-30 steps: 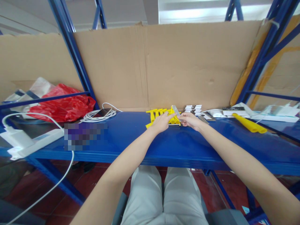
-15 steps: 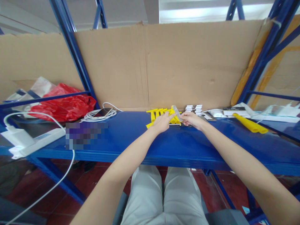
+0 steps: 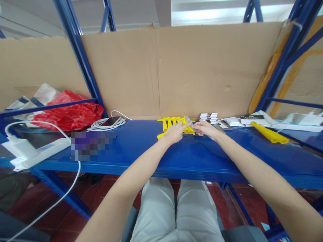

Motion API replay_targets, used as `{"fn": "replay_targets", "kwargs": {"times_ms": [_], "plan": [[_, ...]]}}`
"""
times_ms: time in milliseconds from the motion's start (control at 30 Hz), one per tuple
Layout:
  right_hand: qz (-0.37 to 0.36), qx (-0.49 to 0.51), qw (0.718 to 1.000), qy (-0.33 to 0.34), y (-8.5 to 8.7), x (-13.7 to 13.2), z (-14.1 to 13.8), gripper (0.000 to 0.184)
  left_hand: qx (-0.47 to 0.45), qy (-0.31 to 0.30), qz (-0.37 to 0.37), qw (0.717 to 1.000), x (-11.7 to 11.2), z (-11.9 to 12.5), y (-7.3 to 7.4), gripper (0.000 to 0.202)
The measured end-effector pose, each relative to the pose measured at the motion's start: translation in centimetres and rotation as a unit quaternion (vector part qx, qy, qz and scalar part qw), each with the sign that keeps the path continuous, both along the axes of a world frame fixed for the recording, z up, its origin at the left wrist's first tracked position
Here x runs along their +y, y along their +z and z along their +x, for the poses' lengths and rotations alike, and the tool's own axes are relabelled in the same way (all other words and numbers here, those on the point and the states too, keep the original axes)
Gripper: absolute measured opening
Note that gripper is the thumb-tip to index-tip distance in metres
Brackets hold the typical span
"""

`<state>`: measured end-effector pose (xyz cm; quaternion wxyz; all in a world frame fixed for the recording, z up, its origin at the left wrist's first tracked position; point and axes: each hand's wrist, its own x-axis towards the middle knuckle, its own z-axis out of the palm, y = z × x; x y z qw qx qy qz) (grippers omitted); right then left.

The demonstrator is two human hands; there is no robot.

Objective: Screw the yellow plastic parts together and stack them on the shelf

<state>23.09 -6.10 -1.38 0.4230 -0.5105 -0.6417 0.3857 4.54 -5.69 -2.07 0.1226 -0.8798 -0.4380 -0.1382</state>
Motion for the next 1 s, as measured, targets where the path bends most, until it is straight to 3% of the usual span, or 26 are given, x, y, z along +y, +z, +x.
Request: {"fn": "replay_targets", "kwargs": {"times_ms": [700,1000], "plan": [[-0.048,0.023,0.999,-0.011,0.05,0.03,0.05,0.033,-0.014,0.015,-0.014,1.0,0.01,0.47,-0.22,0.069],[-0.073,0.048,0.996,-0.013,0.27,0.14,0.5,0.025,-0.009,0.011,-0.007,1.0,-0.27,0.45,0.03,0.067]]}}
